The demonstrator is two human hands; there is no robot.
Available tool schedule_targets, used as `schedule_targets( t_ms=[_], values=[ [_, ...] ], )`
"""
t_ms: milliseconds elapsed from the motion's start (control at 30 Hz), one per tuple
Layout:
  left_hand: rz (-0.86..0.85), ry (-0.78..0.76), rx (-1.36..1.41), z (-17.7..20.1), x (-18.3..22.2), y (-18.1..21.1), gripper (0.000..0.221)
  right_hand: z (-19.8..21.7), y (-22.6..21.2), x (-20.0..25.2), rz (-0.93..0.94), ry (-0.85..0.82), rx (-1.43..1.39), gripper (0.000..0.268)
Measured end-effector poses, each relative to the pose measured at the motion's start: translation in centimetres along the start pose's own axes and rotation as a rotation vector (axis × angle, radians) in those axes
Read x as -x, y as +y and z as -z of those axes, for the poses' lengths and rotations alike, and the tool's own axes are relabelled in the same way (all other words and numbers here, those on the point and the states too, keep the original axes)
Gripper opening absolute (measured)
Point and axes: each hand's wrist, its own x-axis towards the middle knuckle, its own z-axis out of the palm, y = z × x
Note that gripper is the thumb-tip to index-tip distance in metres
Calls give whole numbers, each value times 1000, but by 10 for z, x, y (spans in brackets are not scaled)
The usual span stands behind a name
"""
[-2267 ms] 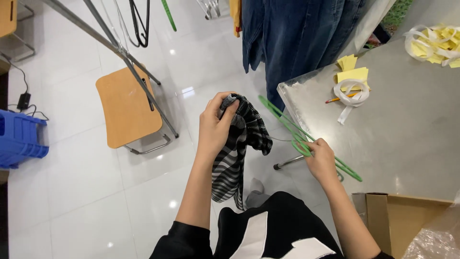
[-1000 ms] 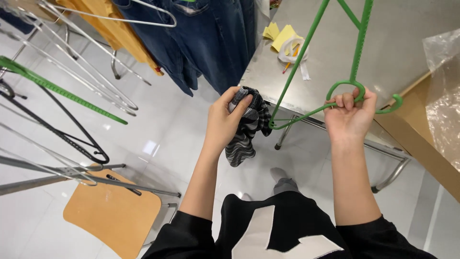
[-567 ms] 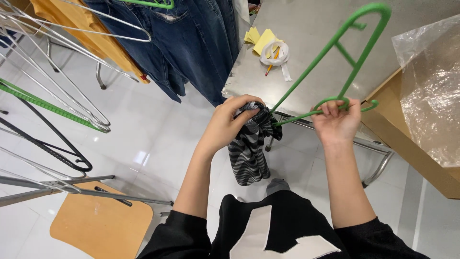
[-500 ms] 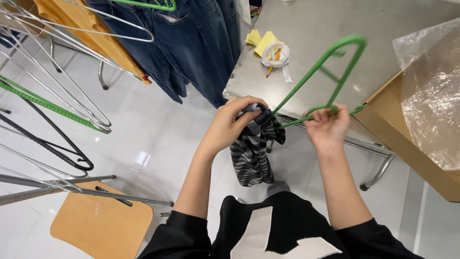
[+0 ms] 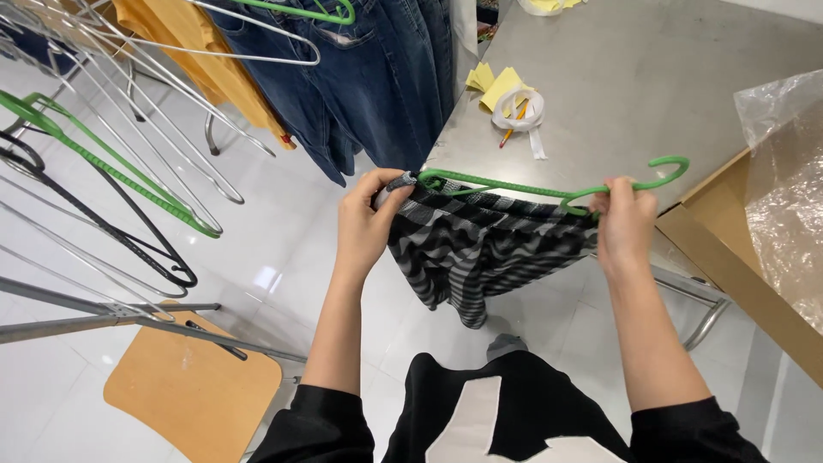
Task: Unboxing a shirt from a gift box, removing it from a plastic bag, and hanging it on a hanger
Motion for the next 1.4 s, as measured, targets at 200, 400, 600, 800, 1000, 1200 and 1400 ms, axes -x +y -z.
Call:
schedule_targets(
  t_ms=[200, 400, 600, 800, 1000, 1200, 1400],
  values=[
    [-22, 99, 22, 10, 7, 9, 8, -29, -85, 28, 57, -93, 295, 29],
    [-94, 108, -14, 15, 6, 2, 8, -71, -133, 62, 184, -378, 558, 30],
    [-70, 166, -55, 31, 18, -40, 17, -103, -155, 68, 439, -635, 339, 22],
    [22, 161, -127, 29, 31, -62, 18, -124, -176, 92, 306, -776, 408, 21],
    [-106, -20, -348, 24, 41, -45, 30, -139, -169, 101, 279, -813, 370, 23],
    [-205, 120, -342, 37, 39, -66, 8, -116, -144, 64, 417, -913, 547, 43],
    [-260, 172, -396, 69, 21, -92, 5, -73, -93, 15, 171, -860, 1275, 18]
  ],
)
